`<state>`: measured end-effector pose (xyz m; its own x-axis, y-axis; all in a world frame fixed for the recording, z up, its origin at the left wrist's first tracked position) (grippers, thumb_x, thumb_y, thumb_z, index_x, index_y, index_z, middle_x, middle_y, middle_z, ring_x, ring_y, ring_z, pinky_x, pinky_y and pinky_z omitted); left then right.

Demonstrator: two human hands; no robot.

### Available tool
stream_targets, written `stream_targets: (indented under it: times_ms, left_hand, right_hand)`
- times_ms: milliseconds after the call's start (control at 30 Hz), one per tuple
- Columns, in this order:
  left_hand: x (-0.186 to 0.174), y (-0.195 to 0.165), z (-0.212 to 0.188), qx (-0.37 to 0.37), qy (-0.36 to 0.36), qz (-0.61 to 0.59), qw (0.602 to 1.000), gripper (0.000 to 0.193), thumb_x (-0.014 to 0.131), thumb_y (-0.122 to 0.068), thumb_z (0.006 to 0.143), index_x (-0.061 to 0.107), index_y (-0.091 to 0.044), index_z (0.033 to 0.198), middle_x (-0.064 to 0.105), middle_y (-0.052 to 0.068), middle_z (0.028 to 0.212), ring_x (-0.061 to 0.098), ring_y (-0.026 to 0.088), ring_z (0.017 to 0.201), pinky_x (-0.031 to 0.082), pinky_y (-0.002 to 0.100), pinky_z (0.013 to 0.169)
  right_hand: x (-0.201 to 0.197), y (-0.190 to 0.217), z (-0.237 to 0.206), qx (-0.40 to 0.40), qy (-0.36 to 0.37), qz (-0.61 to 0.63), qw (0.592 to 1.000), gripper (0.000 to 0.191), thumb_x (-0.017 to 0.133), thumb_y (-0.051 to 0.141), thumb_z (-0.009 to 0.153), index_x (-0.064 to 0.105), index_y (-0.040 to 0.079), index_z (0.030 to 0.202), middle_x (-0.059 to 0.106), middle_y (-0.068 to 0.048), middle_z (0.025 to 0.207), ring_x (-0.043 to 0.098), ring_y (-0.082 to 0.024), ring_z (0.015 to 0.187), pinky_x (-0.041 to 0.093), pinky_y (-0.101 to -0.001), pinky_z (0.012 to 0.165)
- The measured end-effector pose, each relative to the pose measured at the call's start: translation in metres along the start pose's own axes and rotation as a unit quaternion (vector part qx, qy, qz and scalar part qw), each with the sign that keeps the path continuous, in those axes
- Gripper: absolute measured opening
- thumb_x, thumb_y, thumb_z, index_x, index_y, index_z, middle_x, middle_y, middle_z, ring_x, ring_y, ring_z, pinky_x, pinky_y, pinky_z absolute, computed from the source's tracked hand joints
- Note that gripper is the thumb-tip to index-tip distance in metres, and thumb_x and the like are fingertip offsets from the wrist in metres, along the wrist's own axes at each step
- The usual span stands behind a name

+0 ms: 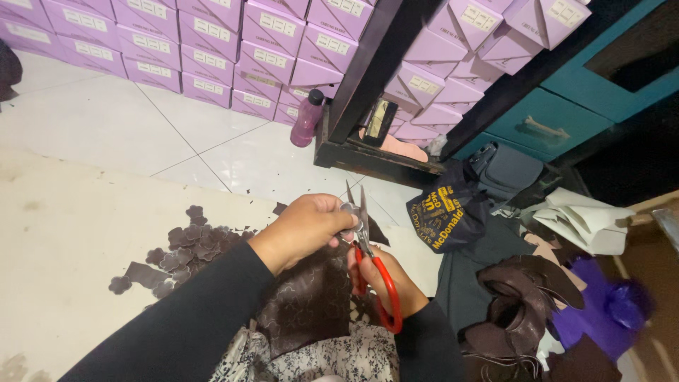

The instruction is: The person uses red-handled scissors to cut a dark brown patterned fabric into small, cloud-shaped pieces. They hold the fabric with their left hand and cut with their right, repeatedly trimming the shapes and letting the finished pieces fall onto the floor.

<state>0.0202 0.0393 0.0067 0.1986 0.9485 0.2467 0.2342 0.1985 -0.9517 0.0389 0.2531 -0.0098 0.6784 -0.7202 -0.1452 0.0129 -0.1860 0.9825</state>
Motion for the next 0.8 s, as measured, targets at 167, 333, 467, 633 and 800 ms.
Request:
stream_targets:
  times_ms: [167,333,467,633,800]
  left_hand:
    - [-0.003,-0.003,0.002,-0.011,-0.008,0.022,1.0,0.017,0.067,-0.019,0.087,0.073,-0.003,0.082,0.07,0.0,0.077,0.056,0.008,0.065,0.047,0.024,0.061]
    - [0.0,-0.001,0.003,0.007,0.005,-0.001,1.0,0.021,0.067,-0.021,0.088,0.075,-0.003,0.084,0.071,0.0,0.079,0.056,0.009,0.067,0.046,0.025,0.064]
    - [0.005,0.001,0.004,-0.013,-0.001,-0.006,1.0,0.018,0.068,-0.021,0.088,0.077,-0.005,0.089,0.073,-0.001,0.082,0.058,0.008,0.071,0.047,0.024,0.069]
    - [0.01,0.003,0.003,0.002,-0.003,-0.07,0.998,0.017,0.069,-0.019,0.091,0.076,-0.004,0.093,0.073,0.0,0.084,0.059,0.008,0.074,0.046,0.025,0.071]
    - [0.011,0.003,0.001,0.004,-0.011,-0.068,0.998,0.018,0.068,-0.02,0.092,0.076,-0.004,0.092,0.074,0.0,0.083,0.06,0.008,0.074,0.047,0.026,0.072]
  right_hand:
    - [0.0,0.003,-0.002,0.0,0.005,-0.018,1.0,0.052,0.049,0.056,0.101,0.057,0.005,0.103,0.053,0.0,0.077,0.053,-0.01,0.068,0.047,-0.0262,0.062]
    - [0.0,0.007,-0.002,-0.005,-0.003,-0.023,1.0,0.055,0.047,0.059,0.101,0.057,0.005,0.1,0.053,0.0,0.076,0.054,-0.011,0.065,0.045,-0.025,0.059]
    - [0.001,0.008,-0.002,-0.009,-0.032,-0.026,0.999,0.055,0.047,0.059,0.101,0.058,0.006,0.1,0.054,0.0,0.074,0.055,-0.011,0.063,0.046,-0.0246,0.058]
    - [0.006,0.004,0.0,-0.007,-0.074,-0.005,0.997,0.053,0.048,0.057,0.1,0.057,0.005,0.101,0.053,-0.001,0.076,0.054,-0.011,0.065,0.046,-0.0259,0.057]
    - [0.01,0.001,0.002,-0.012,-0.107,-0.007,0.994,0.053,0.051,0.056,0.1,0.057,0.003,0.1,0.05,-0.001,0.073,0.051,-0.012,0.061,0.044,-0.0268,0.052]
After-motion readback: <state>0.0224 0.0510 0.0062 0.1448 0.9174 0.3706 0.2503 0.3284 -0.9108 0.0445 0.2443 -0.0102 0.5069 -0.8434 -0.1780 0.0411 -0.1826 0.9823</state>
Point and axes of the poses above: each hand's wrist, its own z-axis towards the middle knuckle, its own x-axis out of the palm, y = z × x, the point moved 1 cm from there along z, towards the middle knuckle
